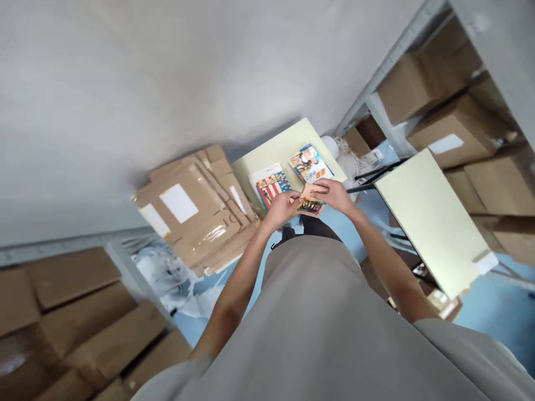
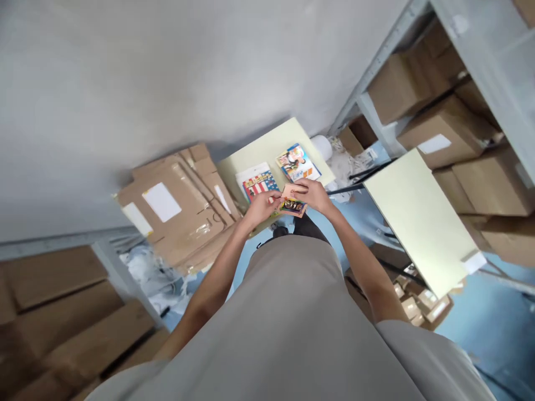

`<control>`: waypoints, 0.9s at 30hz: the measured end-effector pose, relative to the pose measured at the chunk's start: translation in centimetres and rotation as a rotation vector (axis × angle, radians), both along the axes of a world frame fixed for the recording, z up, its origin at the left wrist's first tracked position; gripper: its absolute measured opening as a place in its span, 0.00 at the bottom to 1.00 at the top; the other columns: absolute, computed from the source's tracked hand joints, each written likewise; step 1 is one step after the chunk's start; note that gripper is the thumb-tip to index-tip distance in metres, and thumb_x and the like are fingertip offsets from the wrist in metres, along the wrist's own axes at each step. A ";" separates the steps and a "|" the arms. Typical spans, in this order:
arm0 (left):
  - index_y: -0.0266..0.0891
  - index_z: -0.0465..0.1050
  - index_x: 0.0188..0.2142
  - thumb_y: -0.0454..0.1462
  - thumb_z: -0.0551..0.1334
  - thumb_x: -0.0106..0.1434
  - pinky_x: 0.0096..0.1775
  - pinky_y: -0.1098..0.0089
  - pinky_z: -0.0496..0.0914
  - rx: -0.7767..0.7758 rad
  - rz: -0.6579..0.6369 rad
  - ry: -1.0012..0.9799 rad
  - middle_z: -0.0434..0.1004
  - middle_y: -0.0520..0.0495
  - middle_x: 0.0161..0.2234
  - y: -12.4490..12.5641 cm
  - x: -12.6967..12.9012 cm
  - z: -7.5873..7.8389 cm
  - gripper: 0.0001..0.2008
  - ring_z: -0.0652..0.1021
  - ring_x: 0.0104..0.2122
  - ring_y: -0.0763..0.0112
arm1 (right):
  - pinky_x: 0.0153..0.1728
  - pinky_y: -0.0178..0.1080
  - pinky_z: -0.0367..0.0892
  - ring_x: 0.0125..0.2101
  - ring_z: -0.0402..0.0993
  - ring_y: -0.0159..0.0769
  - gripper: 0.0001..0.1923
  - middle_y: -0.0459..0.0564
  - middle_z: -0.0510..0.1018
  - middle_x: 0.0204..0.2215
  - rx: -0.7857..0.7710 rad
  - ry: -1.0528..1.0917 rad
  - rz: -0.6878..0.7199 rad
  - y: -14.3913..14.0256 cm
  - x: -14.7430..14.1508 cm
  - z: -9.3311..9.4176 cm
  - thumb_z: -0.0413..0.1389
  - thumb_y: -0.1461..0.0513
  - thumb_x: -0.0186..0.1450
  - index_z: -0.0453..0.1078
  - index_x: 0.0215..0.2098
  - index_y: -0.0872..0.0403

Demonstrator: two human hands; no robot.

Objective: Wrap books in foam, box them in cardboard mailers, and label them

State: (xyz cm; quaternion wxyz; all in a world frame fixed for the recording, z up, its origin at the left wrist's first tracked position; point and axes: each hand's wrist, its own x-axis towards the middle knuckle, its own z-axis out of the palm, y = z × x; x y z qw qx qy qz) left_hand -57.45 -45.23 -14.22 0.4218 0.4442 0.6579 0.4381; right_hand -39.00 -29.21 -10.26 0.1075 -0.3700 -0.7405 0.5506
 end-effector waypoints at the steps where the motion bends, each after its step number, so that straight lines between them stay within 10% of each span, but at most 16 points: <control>1: 0.41 0.85 0.42 0.49 0.67 0.72 0.57 0.52 0.78 0.011 -0.029 -0.037 0.90 0.41 0.43 1.3 0.7 0.1 0.15 0.87 0.45 0.50 | 0.51 0.42 0.75 0.42 0.82 0.43 0.12 0.46 0.85 0.38 0.020 0.030 -0.102 0.2 1.3 1.0 0.74 0.60 0.61 0.83 0.43 0.50; 8: 0.40 0.83 0.46 0.59 0.70 0.69 0.58 0.51 0.81 0.051 -0.174 -0.270 0.90 0.37 0.49 9.6 8.0 2.2 0.25 0.88 0.51 0.50 | 0.66 0.53 0.78 0.65 0.75 0.54 0.13 0.54 0.82 0.56 0.261 0.145 -0.807 -1.1 11.9 6.9 0.74 0.61 0.66 0.83 0.48 0.46; 13: 0.42 0.83 0.50 0.64 0.71 0.68 0.59 0.50 0.82 0.014 -0.284 -0.333 0.90 0.39 0.51 14.4 13.8 4.8 0.30 0.87 0.54 0.49 | 0.63 0.54 0.80 0.63 0.78 0.52 0.09 0.55 0.81 0.60 0.261 0.205 -0.900 -1.8 18.4 7.0 0.71 0.53 0.70 0.84 0.45 0.45; 18: 0.42 0.82 0.53 0.64 0.71 0.69 0.54 0.52 0.85 -0.062 -0.314 -0.386 0.89 0.40 0.54 19.9 20.4 6.7 0.30 0.88 0.54 0.50 | 0.49 0.48 0.83 0.39 0.85 0.43 0.14 0.49 0.86 0.40 0.058 0.339 -0.941 1.7 25.2 5.1 0.71 0.47 0.71 0.83 0.47 0.46; 27: 0.44 0.75 0.66 0.61 0.73 0.68 0.60 0.50 0.83 -0.092 -0.372 -0.367 0.88 0.37 0.60 30.4 36.3 5.8 0.37 0.85 0.63 0.47 | 0.46 0.46 0.84 0.41 0.86 0.44 0.15 0.51 0.88 0.47 0.075 0.349 -1.056 11.0 39.5 3.5 0.69 0.46 0.72 0.84 0.50 0.45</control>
